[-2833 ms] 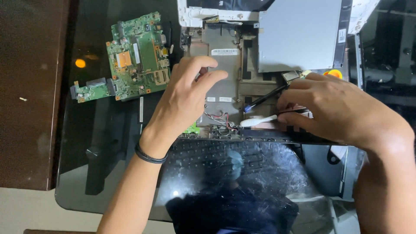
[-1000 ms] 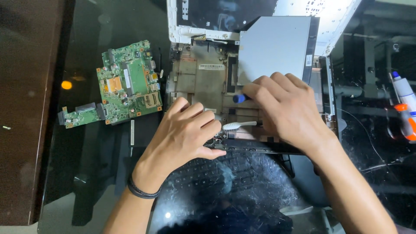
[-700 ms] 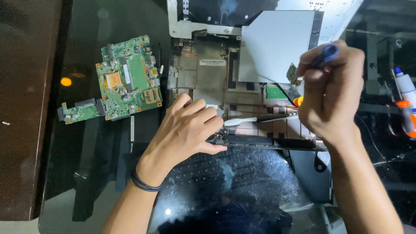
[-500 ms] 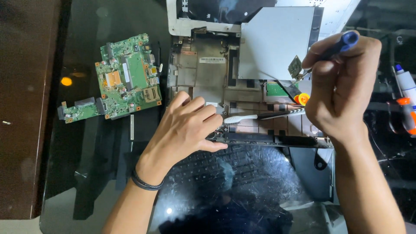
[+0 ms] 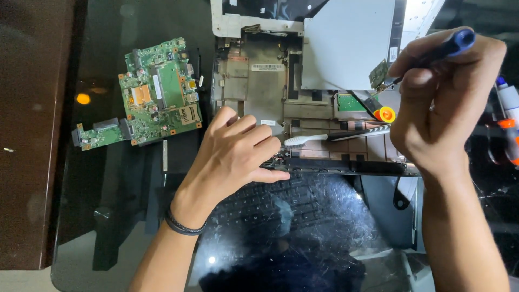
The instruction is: The person removes a motherboard and a hard drive from a disassembled laptop. They then use a toothbrush to clean the interior chassis and the removed components, including the hard drive and a small circuit board.
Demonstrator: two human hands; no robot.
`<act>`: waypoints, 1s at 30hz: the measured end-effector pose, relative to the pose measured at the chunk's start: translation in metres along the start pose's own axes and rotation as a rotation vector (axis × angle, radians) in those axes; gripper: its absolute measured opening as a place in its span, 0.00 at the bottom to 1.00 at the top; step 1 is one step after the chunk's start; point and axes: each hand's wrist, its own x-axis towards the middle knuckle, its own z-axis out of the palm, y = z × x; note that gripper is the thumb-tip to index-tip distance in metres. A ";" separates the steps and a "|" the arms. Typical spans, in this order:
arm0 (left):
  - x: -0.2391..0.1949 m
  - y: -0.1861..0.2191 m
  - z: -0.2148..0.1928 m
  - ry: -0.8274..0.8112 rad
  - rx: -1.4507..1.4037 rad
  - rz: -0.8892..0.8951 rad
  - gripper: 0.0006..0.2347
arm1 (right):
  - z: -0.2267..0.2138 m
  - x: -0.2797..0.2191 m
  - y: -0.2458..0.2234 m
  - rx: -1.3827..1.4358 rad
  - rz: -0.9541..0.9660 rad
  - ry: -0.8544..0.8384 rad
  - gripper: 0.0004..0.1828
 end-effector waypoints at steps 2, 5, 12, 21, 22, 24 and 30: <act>0.000 0.001 0.001 0.006 -0.006 -0.004 0.27 | 0.002 -0.001 -0.003 0.015 0.013 0.034 0.14; 0.001 0.002 -0.001 0.004 -0.023 -0.028 0.26 | 0.005 0.000 -0.006 0.043 0.027 0.084 0.15; 0.000 0.001 -0.001 -0.047 -0.104 -0.086 0.25 | 0.003 0.002 -0.003 0.052 -0.022 0.042 0.11; 0.003 0.004 -0.003 -0.045 -0.229 -0.143 0.23 | 0.009 0.005 -0.005 0.071 -0.030 0.074 0.12; 0.003 0.005 -0.003 -0.044 -0.231 -0.143 0.23 | 0.012 0.004 -0.005 0.070 -0.029 0.072 0.12; 0.003 0.005 -0.006 -0.040 -0.225 -0.134 0.24 | 0.018 0.003 -0.006 0.108 0.013 0.159 0.13; 0.001 0.005 -0.006 0.045 -0.250 -0.140 0.22 | 0.016 0.033 -0.021 -0.096 0.058 -0.102 0.09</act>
